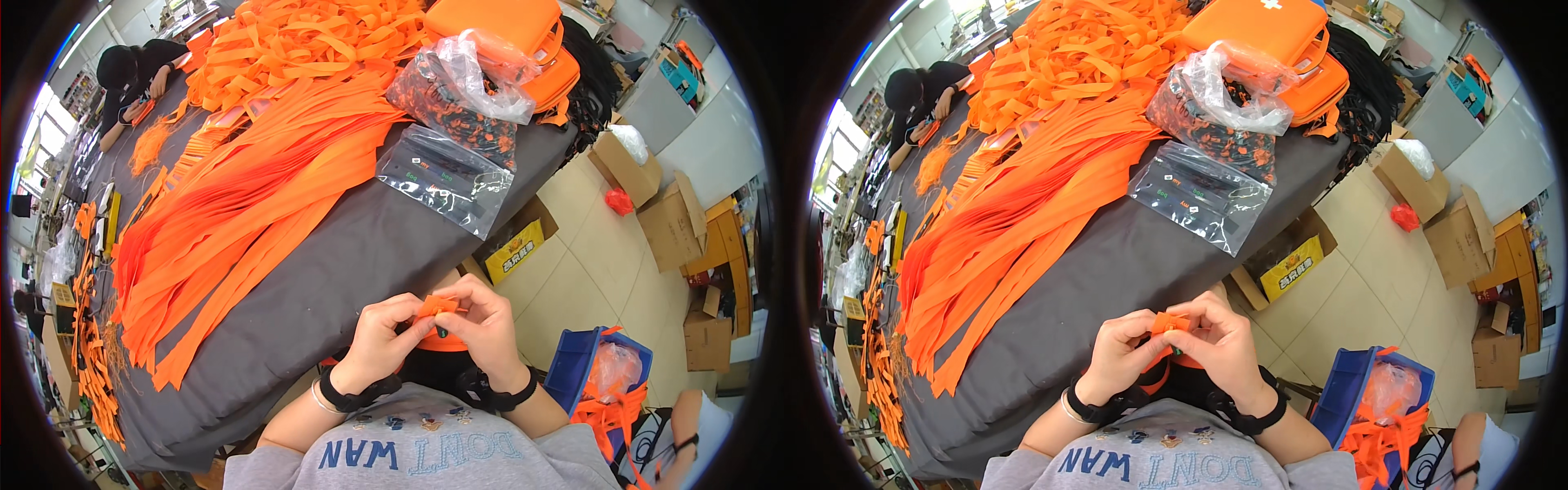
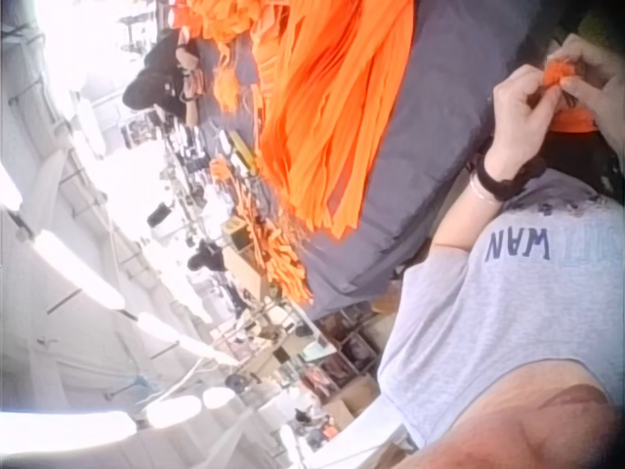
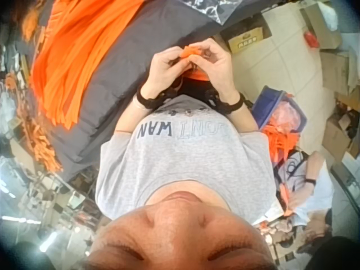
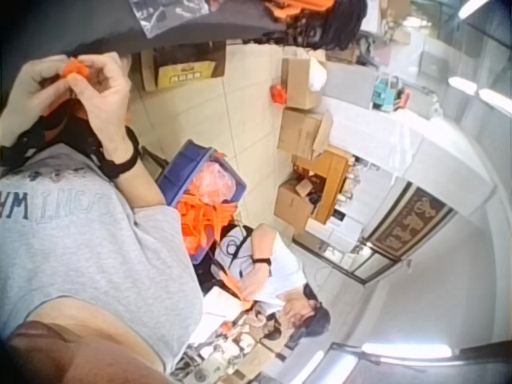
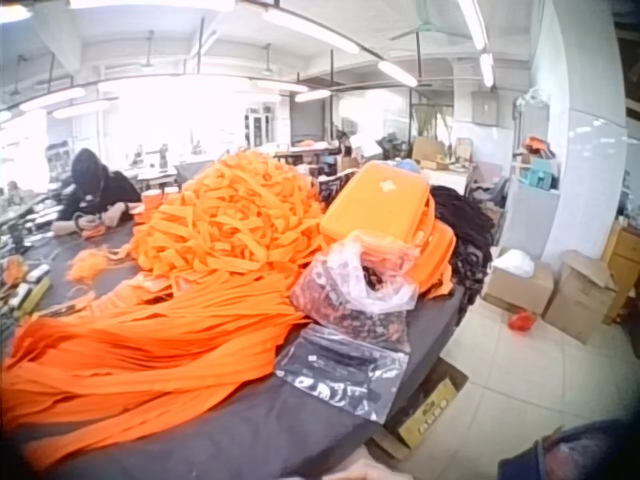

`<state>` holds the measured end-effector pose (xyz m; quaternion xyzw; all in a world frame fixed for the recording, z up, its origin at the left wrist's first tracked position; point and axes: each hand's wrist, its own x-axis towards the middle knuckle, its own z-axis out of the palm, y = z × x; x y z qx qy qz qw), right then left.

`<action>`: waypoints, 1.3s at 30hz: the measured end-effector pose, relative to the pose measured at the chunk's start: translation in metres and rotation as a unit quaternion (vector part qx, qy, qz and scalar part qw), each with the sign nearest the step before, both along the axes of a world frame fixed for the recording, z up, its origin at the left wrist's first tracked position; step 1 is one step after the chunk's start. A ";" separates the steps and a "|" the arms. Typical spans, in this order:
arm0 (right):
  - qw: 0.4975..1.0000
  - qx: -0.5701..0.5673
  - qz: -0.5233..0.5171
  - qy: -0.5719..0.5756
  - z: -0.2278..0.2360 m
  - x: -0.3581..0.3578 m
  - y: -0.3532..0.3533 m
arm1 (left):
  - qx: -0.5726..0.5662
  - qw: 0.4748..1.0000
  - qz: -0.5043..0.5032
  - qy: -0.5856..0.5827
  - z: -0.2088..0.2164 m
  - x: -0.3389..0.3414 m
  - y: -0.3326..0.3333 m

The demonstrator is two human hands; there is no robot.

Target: Manually threading and attaching plastic buckles/hardware to orange nylon straps in a workshop environment.

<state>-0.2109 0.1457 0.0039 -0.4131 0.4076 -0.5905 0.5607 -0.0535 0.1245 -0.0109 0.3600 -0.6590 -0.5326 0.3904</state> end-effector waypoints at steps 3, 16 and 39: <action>0.998 0.012 0.052 0.017 -0.010 -0.016 -0.002 | 0.072 0.996 -0.042 0.037 -0.002 0.002 -0.001; 0.937 0.003 -0.325 -0.132 0.010 -0.081 -0.022 | 0.178 0.977 -0.120 0.008 -0.014 0.005 -0.007; 0.761 -0.020 -0.635 0.131 -0.036 -0.312 0.086 | 0.255 0.924 -0.270 -0.093 -0.151 0.047 -0.026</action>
